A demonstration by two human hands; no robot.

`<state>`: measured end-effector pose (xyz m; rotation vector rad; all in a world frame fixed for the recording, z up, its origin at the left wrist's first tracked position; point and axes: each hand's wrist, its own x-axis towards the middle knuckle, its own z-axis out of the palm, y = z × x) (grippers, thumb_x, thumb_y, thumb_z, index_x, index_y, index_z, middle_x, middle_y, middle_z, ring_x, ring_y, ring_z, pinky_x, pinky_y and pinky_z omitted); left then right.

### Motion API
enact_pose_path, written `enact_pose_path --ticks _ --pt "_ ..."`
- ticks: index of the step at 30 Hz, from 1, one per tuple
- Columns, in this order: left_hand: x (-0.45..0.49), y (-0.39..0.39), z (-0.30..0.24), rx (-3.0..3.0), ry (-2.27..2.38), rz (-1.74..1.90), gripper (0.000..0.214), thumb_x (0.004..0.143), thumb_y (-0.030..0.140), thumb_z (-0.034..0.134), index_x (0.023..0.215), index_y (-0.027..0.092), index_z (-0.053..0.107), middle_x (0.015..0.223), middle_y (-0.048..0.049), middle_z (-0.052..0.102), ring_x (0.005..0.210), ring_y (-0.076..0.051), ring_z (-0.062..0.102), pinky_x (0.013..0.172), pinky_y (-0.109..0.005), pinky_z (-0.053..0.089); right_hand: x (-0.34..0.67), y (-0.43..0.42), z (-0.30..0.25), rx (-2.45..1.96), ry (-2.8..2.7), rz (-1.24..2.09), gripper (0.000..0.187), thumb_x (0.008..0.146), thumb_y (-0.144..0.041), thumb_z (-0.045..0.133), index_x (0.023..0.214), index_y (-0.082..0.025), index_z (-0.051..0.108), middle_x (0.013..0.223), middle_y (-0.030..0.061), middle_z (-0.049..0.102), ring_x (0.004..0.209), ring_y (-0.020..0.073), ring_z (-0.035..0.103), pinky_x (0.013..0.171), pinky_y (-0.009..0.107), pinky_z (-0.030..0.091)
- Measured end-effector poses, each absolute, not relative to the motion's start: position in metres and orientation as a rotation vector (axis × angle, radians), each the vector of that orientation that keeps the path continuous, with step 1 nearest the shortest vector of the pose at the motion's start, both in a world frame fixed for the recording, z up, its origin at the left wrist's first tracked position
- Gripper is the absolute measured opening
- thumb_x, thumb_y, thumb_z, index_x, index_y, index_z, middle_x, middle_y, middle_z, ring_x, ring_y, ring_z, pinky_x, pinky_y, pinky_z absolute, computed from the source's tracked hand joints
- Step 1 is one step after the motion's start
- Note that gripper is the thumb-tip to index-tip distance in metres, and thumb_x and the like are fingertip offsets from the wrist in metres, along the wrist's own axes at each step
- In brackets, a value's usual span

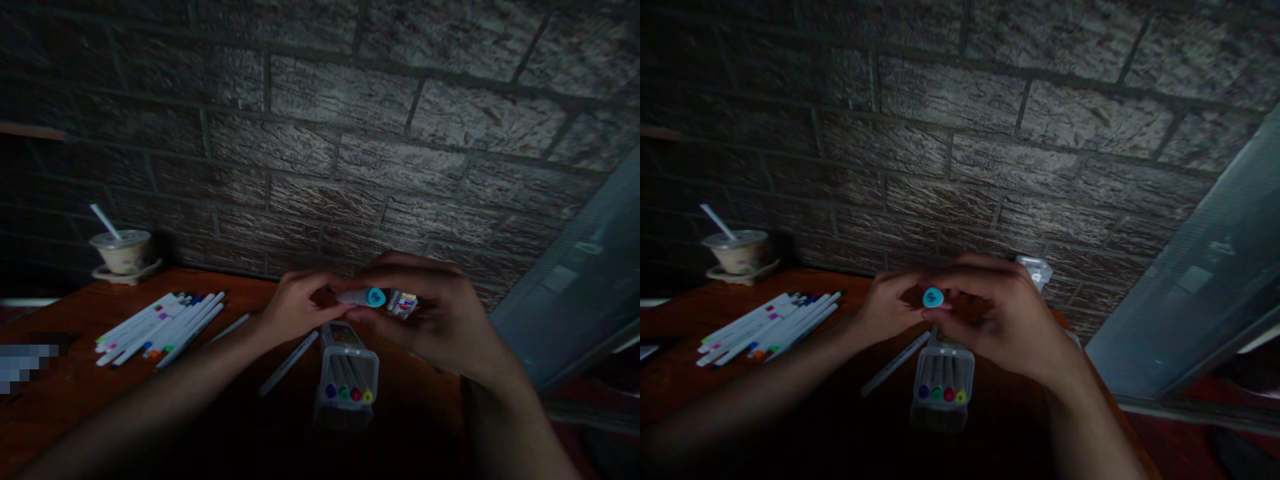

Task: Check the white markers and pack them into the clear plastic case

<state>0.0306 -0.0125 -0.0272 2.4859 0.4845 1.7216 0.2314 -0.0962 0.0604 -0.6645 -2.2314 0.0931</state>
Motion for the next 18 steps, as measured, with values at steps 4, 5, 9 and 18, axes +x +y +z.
enact_pose_path --ticks 4,5,9,18 --pt "0.031 -0.012 -0.030 2.409 0.508 1.762 0.018 0.082 0.030 0.085 0.088 0.017 0.073 0.082 -0.0018 0.078 0.072 -0.016 0.073 0.067 -0.027 0.056 0.228 -0.095 0.057 -0.729 -2.218 0.073 0.029 0.088 -0.019 0.080 0.115 -0.027 0.078 0.098 0.0020 0.079 0.080 0.0162 0.073 0.070 0.026 0.058" --pt "0.030 -0.011 -0.030 2.411 0.515 1.750 0.019 0.082 0.030 0.086 0.088 0.017 0.074 0.083 -0.0025 0.078 0.074 -0.017 0.073 0.068 -0.027 0.056 0.227 -0.094 0.056 -0.738 -2.205 0.065 0.029 0.087 -0.019 0.081 0.115 -0.026 0.077 0.096 0.0016 0.079 0.078 0.0156 0.073 0.070 0.026 0.058" --pt "0.029 -0.006 -0.035 2.467 0.528 1.752 0.023 0.083 0.035 0.084 0.090 0.015 0.074 0.083 -0.0049 0.076 0.075 -0.019 0.072 0.067 -0.030 0.056 0.221 -0.093 0.054 -0.715 -2.193 0.024 0.020 0.090 -0.021 0.080 0.110 -0.024 0.078 0.095 0.0031 0.080 0.080 0.0168 0.073 0.071 0.027 0.057" --pt "0.029 -0.006 -0.031 2.538 0.406 1.775 0.015 0.092 0.026 0.075 0.104 0.016 0.073 0.096 -0.0073 0.079 0.087 -0.019 0.075 0.077 -0.030 0.060 0.223 -0.086 0.052 -0.667 -2.228 -0.016 0.013 0.095 -0.022 0.073 0.106 -0.025 0.079 0.091 0.0039 0.079 0.082 0.0186 0.072 0.073 0.031 0.057"
